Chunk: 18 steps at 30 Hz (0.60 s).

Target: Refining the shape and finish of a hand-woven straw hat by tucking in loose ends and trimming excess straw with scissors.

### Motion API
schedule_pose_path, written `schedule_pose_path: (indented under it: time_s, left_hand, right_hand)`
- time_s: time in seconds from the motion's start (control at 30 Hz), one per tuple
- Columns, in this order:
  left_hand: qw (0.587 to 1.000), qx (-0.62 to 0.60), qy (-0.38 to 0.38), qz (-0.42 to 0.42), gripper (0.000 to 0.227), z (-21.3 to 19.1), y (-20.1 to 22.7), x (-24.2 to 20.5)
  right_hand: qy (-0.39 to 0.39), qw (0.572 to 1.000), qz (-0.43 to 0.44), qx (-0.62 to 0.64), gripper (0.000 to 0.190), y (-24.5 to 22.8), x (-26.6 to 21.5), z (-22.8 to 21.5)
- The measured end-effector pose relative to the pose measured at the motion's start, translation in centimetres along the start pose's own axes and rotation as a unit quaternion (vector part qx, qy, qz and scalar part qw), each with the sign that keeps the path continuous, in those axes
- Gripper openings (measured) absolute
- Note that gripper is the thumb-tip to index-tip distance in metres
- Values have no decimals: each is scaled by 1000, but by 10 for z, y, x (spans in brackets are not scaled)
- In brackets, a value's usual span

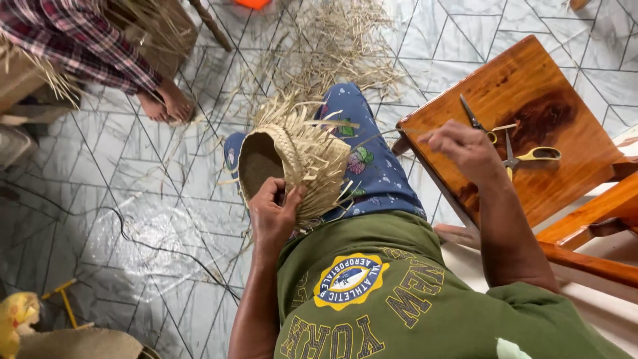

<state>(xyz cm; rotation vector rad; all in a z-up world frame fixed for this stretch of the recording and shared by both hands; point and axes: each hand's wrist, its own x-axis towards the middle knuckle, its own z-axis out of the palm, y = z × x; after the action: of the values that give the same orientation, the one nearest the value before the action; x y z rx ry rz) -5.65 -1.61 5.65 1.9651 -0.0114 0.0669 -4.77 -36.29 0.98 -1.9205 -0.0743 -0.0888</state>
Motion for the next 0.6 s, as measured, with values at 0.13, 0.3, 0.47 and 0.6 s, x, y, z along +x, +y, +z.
schedule_pose_path:
  time_s: [0.13, 0.3, 0.47, 0.6]
  left_hand:
    - [998, 50, -13, 28, 32, 7, 17, 7]
    - [998, 51, -9, 24, 40, 21, 12, 16]
    - [999, 19, -29, -31, 30, 23, 22, 23]
    - [996, 44, -48, -58, 30, 13, 23, 18]
  right_hand:
    - [-51, 995, -56, 58, 7, -22, -11, -1]
    - [-130, 976, -57, 163, 25, -3, -19, -13]
    - [-187, 879, -130, 419, 33, 29, -30, -24]
    - [-300, 763, -158, 550, 31, 12, -30, -30]
